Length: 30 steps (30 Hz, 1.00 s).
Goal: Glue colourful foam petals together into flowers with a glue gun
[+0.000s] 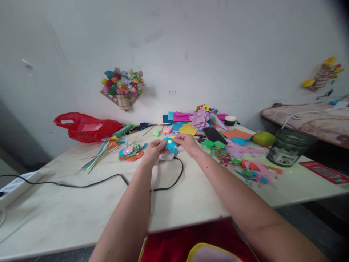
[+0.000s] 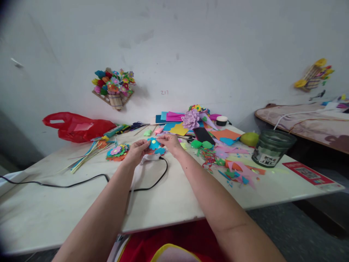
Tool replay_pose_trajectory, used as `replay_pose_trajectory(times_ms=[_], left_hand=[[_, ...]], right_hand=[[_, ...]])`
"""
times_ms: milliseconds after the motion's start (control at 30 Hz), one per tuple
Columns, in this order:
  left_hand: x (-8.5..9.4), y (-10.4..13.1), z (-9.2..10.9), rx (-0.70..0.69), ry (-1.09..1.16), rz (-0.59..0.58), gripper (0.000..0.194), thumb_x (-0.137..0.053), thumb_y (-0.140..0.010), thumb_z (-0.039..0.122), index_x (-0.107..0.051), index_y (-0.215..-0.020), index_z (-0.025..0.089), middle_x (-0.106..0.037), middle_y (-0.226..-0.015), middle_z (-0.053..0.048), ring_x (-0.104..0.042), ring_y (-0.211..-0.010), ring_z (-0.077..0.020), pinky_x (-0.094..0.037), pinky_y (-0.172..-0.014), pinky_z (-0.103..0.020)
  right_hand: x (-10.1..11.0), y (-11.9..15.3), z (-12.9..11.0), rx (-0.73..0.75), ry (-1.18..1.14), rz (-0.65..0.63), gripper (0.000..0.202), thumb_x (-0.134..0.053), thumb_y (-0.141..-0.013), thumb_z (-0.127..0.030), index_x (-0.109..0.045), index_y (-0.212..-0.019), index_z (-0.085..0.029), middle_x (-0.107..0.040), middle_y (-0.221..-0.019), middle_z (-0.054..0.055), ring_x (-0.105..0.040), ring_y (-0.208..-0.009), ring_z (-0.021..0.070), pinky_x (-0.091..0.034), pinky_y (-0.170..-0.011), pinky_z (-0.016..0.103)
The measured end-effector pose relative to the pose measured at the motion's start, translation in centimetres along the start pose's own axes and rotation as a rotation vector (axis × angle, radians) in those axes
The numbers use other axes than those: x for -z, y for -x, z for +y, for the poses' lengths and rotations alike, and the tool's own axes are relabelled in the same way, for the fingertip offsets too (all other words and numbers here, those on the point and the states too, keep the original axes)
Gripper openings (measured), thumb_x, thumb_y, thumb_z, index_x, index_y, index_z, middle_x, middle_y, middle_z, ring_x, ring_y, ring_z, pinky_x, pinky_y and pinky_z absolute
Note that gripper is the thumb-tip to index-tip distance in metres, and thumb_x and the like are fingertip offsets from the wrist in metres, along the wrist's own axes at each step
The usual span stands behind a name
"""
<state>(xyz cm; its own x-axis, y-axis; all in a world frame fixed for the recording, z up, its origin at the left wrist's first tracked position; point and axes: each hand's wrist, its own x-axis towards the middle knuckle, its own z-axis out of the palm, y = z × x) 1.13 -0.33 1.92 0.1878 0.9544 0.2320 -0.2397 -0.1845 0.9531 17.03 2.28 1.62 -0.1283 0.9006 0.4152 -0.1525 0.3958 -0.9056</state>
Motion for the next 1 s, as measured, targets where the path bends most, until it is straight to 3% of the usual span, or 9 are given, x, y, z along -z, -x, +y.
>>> replay_pose_trajectory(times_ms=[233, 333, 433, 600, 833, 1000], left_hand=[[-0.1, 0.0, -0.2, 0.006, -0.031, 0.011, 0.031, -0.071, -0.058, 0.038, -0.055, -0.066, 0.013, -0.061, -0.058, 0.001, -0.059, -0.052, -0.0109, -0.049, -0.057, -0.025], [0.1, -0.2, -0.3, 0.002, -0.04, 0.022, 0.031, -0.071, -0.058, 0.038, -0.054, -0.066, 0.013, -0.06, -0.058, 0.001, -0.059, -0.052, -0.0108, -0.049, -0.058, -0.025], [0.3, -0.3, -0.4, -0.007, -0.043, 0.026, 0.03, -0.07, -0.059, 0.037, -0.054, -0.066, 0.013, -0.06, -0.058, 0.002, -0.059, -0.053, -0.0111, -0.05, -0.058, -0.025], [0.5, -0.5, -0.6, -0.019, -0.042, 0.032, 0.03, -0.07, -0.061, 0.038, -0.054, -0.07, 0.014, -0.061, -0.059, 0.001, -0.061, -0.053, -0.0124, -0.05, -0.056, -0.024], [0.4, -0.5, -0.8, -0.016, -0.107, 0.022, 0.029, -0.068, -0.062, 0.039, -0.057, -0.073, 0.014, -0.064, -0.06, 0.0, -0.062, -0.055, -0.0125, -0.051, -0.056, -0.023], [0.0, -0.5, -1.0, -0.006, -0.143, 0.031, 0.033, -0.069, -0.06, 0.04, -0.058, -0.074, 0.013, -0.064, -0.061, -0.001, -0.061, -0.055, -0.0125, -0.051, -0.056, -0.024]], right_hand=[[-0.1, 0.1, -0.6, 0.028, 0.075, 0.045, 0.025, -0.065, -0.061, -0.038, -0.055, -0.057, -0.015, -0.048, -0.045, -0.004, -0.044, -0.043, 0.0073, -0.036, -0.047, 0.023], [0.2, -0.1, -0.6, 0.032, 0.05, 0.067, 0.025, -0.063, -0.063, -0.038, -0.054, -0.057, -0.015, -0.051, -0.048, -0.003, -0.044, -0.041, 0.0071, -0.037, -0.046, 0.023], [0.8, -0.5, -0.3, 0.008, -0.007, 0.154, 0.025, -0.063, -0.063, -0.04, -0.054, -0.06, -0.016, -0.058, -0.056, 0.0, -0.045, -0.041, 0.007, -0.039, -0.046, 0.024], [2.1, -0.9, 0.0, 0.016, -0.058, 0.297, 0.031, -0.061, -0.064, -0.046, -0.053, -0.06, -0.016, -0.057, -0.058, 0.0, -0.044, -0.042, 0.0065, -0.038, -0.043, 0.022], [1.1, 0.3, -1.0, -0.13, 0.087, -0.047, 0.038, -0.06, -0.064, -0.053, -0.059, -0.067, -0.015, -0.058, -0.065, 0.001, -0.053, -0.059, 0.0107, -0.039, -0.053, 0.023], [0.0, 0.5, -0.5, -0.128, 0.096, -0.056, 0.036, -0.066, -0.056, -0.048, -0.052, -0.057, -0.015, -0.049, -0.052, -0.005, -0.044, -0.05, 0.007, -0.038, -0.055, 0.023]])
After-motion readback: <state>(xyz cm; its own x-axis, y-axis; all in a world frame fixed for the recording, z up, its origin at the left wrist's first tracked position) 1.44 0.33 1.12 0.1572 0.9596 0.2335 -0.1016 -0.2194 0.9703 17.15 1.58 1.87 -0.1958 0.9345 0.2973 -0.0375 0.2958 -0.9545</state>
